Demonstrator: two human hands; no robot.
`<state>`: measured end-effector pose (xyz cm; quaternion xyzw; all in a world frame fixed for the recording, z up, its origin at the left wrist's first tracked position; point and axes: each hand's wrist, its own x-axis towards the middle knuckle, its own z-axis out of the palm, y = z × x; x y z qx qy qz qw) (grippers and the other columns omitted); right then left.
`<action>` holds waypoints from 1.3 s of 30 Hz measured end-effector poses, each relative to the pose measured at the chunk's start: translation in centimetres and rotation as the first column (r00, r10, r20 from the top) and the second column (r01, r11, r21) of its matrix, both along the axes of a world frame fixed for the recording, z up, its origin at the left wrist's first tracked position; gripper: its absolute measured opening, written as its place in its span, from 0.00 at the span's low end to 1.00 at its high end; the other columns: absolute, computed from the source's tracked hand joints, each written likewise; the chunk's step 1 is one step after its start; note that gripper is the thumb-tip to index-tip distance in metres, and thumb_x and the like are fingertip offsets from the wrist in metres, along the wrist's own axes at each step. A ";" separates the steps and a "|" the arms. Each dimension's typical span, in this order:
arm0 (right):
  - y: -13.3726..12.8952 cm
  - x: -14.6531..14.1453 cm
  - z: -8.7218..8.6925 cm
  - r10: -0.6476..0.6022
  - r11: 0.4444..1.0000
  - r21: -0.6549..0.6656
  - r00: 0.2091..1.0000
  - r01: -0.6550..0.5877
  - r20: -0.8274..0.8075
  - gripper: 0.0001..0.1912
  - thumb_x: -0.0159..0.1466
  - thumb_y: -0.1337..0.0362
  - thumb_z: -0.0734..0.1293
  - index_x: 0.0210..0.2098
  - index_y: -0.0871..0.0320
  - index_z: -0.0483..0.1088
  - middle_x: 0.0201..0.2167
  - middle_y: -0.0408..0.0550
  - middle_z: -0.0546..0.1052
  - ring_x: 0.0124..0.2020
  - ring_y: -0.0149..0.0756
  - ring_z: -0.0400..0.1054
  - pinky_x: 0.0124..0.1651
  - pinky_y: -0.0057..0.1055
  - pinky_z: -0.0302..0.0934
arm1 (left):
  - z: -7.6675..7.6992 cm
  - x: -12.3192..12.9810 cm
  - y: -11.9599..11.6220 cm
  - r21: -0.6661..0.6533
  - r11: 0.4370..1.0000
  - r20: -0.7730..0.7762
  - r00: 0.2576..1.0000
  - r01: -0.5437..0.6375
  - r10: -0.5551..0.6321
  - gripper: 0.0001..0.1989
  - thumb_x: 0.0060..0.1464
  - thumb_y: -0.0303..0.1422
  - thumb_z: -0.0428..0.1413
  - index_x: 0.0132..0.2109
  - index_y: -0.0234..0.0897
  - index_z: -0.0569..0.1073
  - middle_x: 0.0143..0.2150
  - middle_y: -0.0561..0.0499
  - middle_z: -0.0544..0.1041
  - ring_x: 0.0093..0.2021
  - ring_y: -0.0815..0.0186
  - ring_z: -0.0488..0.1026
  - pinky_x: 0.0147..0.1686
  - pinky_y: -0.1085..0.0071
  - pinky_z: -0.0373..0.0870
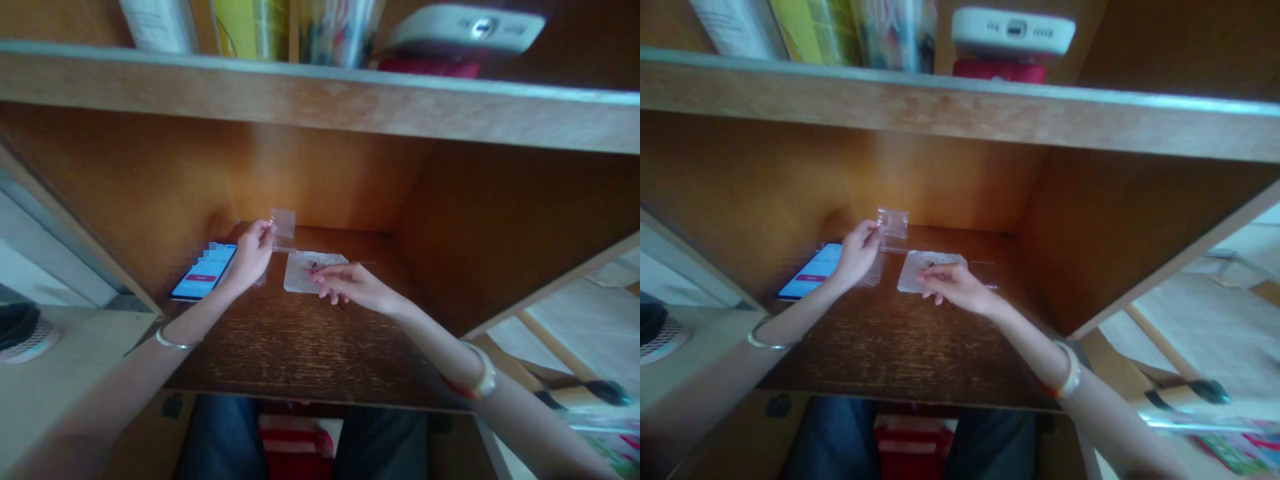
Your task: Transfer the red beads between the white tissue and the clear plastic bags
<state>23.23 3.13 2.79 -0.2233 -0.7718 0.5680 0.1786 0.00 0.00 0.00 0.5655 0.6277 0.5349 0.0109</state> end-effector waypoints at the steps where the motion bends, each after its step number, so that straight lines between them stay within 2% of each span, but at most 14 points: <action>1: 0.8 -0.8 -1.4 -0.034 0.999 -0.030 0.999 0.034 -0.004 0.16 0.59 0.54 0.68 0.41 0.59 0.75 0.29 0.46 0.76 0.21 0.25 0.65 0.21 0.24 0.56 | -0.3 0.9 0.2 0.035 0.996 0.124 0.988 0.084 -0.088 0.09 0.60 0.37 0.48 0.40 0.37 0.68 0.29 0.51 0.73 0.31 0.66 0.72 0.35 0.69 0.68; 3: 1.8 -1.7 -3.7 -0.101 0.991 -0.091 0.994 0.097 -0.037 0.17 0.59 0.52 0.67 0.39 0.58 0.75 0.33 0.47 0.77 0.22 0.24 0.65 0.20 0.23 0.54 | -1.5 2.7 0.5 0.081 0.982 0.295 0.937 0.169 -0.186 0.10 0.60 0.39 0.49 0.39 0.37 0.67 0.28 0.52 0.72 0.30 0.68 0.71 0.33 0.71 0.69; 5: 2.2 -2.3 -5.1 -0.172 0.978 -0.144 0.977 0.153 -0.126 0.15 0.59 0.52 0.67 0.37 0.57 0.75 0.33 0.46 0.77 0.22 0.24 0.65 0.21 0.22 0.56 | -2.9 4.0 0.8 0.123 0.972 0.367 0.901 0.198 -0.230 0.09 0.60 0.39 0.50 0.40 0.37 0.67 0.28 0.53 0.71 0.29 0.69 0.71 0.32 0.72 0.69; 9: 2.2 -3.0 -6.3 -0.299 0.945 -0.228 0.905 0.236 -0.303 0.12 0.58 0.53 0.68 0.33 0.55 0.75 0.30 0.44 0.77 0.22 0.25 0.64 0.22 0.23 0.57 | -5.3 5.0 1.1 0.180 0.950 0.393 0.867 0.254 -0.306 0.08 0.59 0.38 0.52 0.41 0.38 0.67 0.28 0.54 0.70 0.28 0.69 0.71 0.31 0.71 0.70; 13: 2.0 -3.3 -7.2 -0.351 0.918 -0.303 0.876 0.255 -0.329 0.12 0.56 0.53 0.70 0.32 0.56 0.76 0.27 0.44 0.77 0.20 0.26 0.64 0.19 0.24 0.55 | -6.6 5.2 0.8 0.168 0.941 0.314 0.889 0.292 -0.332 0.08 0.60 0.37 0.52 0.44 0.39 0.66 0.34 0.51 0.73 0.31 0.68 0.73 0.32 0.71 0.72; 16: 1.6 -3.3 -7.7 -0.431 0.891 -0.298 0.844 0.342 -0.320 0.15 0.53 0.51 0.71 0.29 0.57 0.75 0.23 0.44 0.76 0.18 0.26 0.63 0.18 0.24 0.54 | -6.7 5.5 0.2 0.177 0.960 0.209 0.945 0.216 -0.251 0.18 0.59 0.36 0.53 0.55 0.41 0.61 0.44 0.47 0.73 0.38 0.66 0.73 0.40 0.67 0.72; 19: 1.3 -3.3 -8.0 -0.477 0.876 -0.244 0.824 0.416 -0.307 0.17 0.54 0.49 0.70 0.26 0.58 0.74 0.18 0.43 0.73 0.16 0.27 0.62 0.18 0.25 0.54 | -6.0 5.7 -0.6 0.257 0.965 0.022 0.997 0.060 -0.068 0.34 0.54 0.38 0.58 0.63 0.40 0.52 0.56 0.39 0.66 0.49 0.60 0.69 0.49 0.61 0.68; 22: 1.3 -3.1 -8.1 -0.497 0.867 -0.147 0.806 0.476 -0.320 0.19 0.56 0.48 0.68 0.23 0.58 0.73 0.14 0.41 0.70 0.15 0.27 0.61 0.18 0.25 0.54 | -5.2 5.9 -1.4 0.250 0.966 -0.242 0.970 0.059 0.003 0.27 0.53 0.38 0.59 0.58 0.41 0.63 0.60 0.40 0.63 0.57 0.55 0.64 0.55 0.56 0.61; 24: 1.3 -2.9 -8.1 -0.500 0.860 -0.085 0.799 0.502 -0.335 0.21 0.57 0.47 0.67 0.21 0.58 0.72 0.13 0.41 0.69 0.15 0.27 0.60 0.19 0.25 0.55 | -4.9 6.0 -1.8 0.192 0.974 -0.386 0.922 0.118 -0.035 0.15 0.55 0.37 0.58 0.50 0.43 0.71 0.58 0.45 0.68 0.56 0.57 0.66 0.55 0.55 0.58; 27: 1.3 -2.8 -8.0 -0.488 0.861 -0.033 0.804 0.508 -0.341 0.25 0.60 0.45 0.63 0.17 0.58 0.70 0.13 0.43 0.69 0.16 0.28 0.61 0.20 0.26 0.56 | -5.1 6.1 -1.9 0.164 0.966 -0.470 0.877 0.200 -0.102 0.09 0.56 0.34 0.57 0.45 0.44 0.74 0.49 0.50 0.77 0.48 0.62 0.73 0.54 0.56 0.57; 30: 0.9 -2.9 -7.9 -0.426 0.895 -0.016 0.844 0.446 -0.325 0.25 0.61 0.46 0.62 0.20 0.58 0.72 0.16 0.44 0.72 0.18 0.29 0.63 0.21 0.27 0.58 | -5.5 5.8 -1.6 0.209 0.952 -0.464 0.879 0.225 -0.106 0.10 0.58 0.28 0.54 0.46 0.43 0.74 0.46 0.51 0.79 0.46 0.64 0.75 0.53 0.56 0.58; 33: 0.5 -3.0 -8.0 -0.325 0.934 0.023 0.872 0.357 -0.366 0.16 0.59 0.49 0.66 0.33 0.55 0.76 0.24 0.44 0.75 0.23 0.31 0.67 0.23 0.27 0.62 | -5.6 5.4 -1.2 0.238 0.929 -0.452 0.879 0.284 -0.153 0.14 0.59 0.25 0.51 0.51 0.42 0.72 0.47 0.49 0.78 0.48 0.63 0.75 0.51 0.57 0.63; 35: 0.4 -3.0 -8.2 -0.312 0.931 0.051 0.860 0.362 -0.403 0.15 0.60 0.51 0.66 0.38 0.54 0.75 0.26 0.43 0.75 0.24 0.31 0.68 0.26 0.29 0.65 | -5.6 5.3 -1.1 0.253 0.901 -0.433 0.875 0.351 -0.219 0.16 0.59 0.24 0.51 0.53 0.41 0.71 0.49 0.47 0.78 0.50 0.63 0.74 0.49 0.58 0.68; 39: 0.5 -2.8 -8.6 -0.369 0.884 0.105 0.819 0.455 -0.440 0.13 0.61 0.53 0.65 0.37 0.54 0.75 0.29 0.44 0.77 0.25 0.32 0.68 0.30 0.31 0.66 | -5.5 5.5 -1.1 0.275 0.862 -0.397 0.867 0.425 -0.301 0.18 0.58 0.24 0.52 0.55 0.39 0.70 0.50 0.45 0.76 0.51 0.63 0.73 0.49 0.60 0.71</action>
